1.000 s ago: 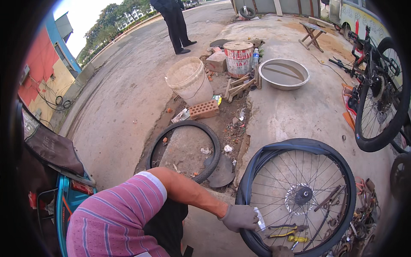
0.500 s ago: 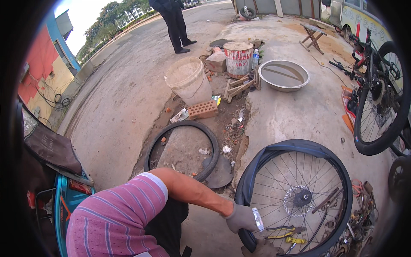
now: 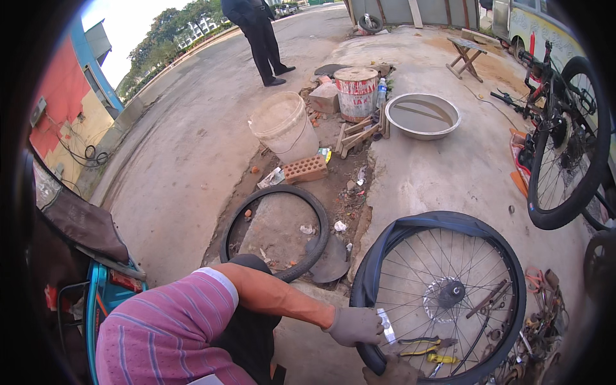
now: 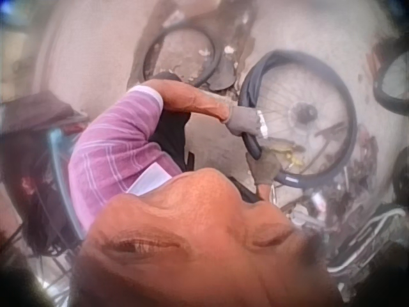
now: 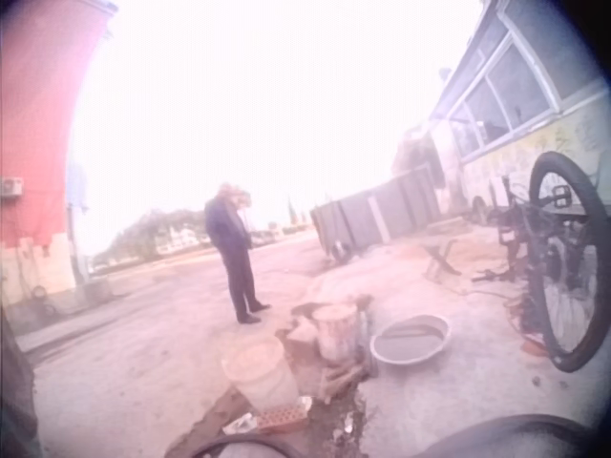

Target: The person removes a bicycle tire from the rim, inspects the inner tube, and then reinstalls the tire onto the rim. They use a metal tool to pry the tire bead and manipulate the tube and tire by hand.

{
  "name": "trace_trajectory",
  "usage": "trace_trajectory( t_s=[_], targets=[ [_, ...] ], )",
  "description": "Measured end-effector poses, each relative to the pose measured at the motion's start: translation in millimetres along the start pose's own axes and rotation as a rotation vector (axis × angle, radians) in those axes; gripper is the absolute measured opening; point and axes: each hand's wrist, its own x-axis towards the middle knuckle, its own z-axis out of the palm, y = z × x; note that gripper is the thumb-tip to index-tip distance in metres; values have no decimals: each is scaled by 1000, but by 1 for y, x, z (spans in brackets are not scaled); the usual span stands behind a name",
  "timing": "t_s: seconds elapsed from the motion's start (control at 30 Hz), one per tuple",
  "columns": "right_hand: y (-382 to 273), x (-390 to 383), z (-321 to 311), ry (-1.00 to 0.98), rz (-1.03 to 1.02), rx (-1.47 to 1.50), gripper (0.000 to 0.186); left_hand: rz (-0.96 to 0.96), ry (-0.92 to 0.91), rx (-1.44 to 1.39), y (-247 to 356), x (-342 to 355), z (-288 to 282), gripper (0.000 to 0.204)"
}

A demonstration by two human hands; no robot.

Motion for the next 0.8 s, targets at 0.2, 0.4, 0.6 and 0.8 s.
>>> trace_trajectory(
  t_s=[0.2,0.4,0.6,0.8],
  targets=[
    [-6,3,10,76,-26,63,56,20,-145,-240,-11,23,7,53],
    [-10,5,19,81,16,43,58,10,19,-280,8,18,8,56],
    [-6,3,-6,-25,55,93,54,0,65,88,-1,-11,-12,56],
    [5,-1,-12,20,-28,109,58,27,38,43,-12,-6,-8,42]
  ],
)
